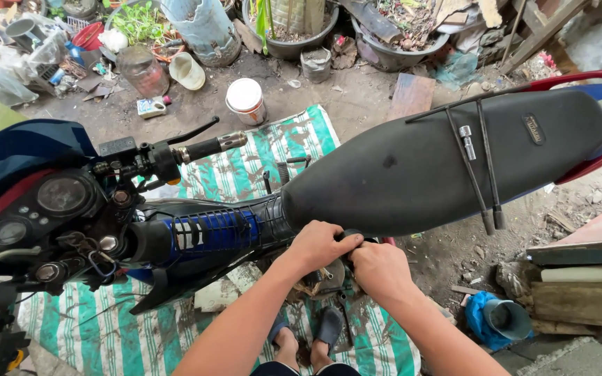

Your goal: The person works on a blue motorcycle, first adjusting components near the handlebars and then using a T-wrench to tighten bolts on the side fairing and lower body panels.

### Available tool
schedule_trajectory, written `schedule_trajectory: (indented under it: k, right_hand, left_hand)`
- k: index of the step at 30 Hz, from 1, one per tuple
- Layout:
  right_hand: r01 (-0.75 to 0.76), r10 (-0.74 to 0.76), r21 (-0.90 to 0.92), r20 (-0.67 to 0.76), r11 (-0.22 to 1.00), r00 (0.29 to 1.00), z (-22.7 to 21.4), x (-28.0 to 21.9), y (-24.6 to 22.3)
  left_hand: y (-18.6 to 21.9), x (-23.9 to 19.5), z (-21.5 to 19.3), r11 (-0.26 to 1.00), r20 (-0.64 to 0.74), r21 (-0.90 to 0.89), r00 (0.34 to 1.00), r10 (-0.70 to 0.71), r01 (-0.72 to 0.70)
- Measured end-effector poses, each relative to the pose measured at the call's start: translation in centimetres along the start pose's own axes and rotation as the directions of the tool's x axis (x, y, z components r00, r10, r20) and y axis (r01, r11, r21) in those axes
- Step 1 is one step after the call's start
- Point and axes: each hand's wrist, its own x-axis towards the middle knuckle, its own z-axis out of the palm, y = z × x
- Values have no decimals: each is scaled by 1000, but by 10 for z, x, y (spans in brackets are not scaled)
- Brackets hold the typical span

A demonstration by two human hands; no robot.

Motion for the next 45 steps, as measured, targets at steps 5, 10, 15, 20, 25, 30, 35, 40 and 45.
schedule_trajectory:
  k: [5,10,15,20,25,30,35,40,45]
  right_hand:
    - [27,-29,-29,-71,999,997,18,-3,2]
    - [29,-30,-21,-30,999,999,20,-7,1]
    - [222,-226,-116,-28,968,974,33,-5,11]
    - [300,-301,-156,13,941,953,20,-6,8]
    - [347,-350,-249,35,904,936,-12,-5,3]
    - [55,-42,126,-100,991,994,-107,-25,-3]
    - [-411,513,730,98,546,853,-157,-39,-29]
    - [-453,565,589,-8,669,825,-102,-29,-36]
    - [-555,598,350,-20,755,801,-76,-10,-27]
  left_hand:
    - [-3,-4,5,999,49,-28,999,-23,24]
    - [-1,-14,7,987,107,-114,989,-98,110]
    - [-11,-13,19,980,124,-160,987,-102,121]
    - [-32,-6,39,978,59,-205,998,-19,31]
    - [-48,5,55,937,-64,-335,995,79,-96]
    - [-84,25,78,784,-425,-501,893,147,-367]
    - [-62,18,54,770,-540,-418,814,215,-482]
    - [-42,10,49,805,-608,-247,733,305,-539]
    - [-38,14,60,856,-668,-98,672,321,-507]
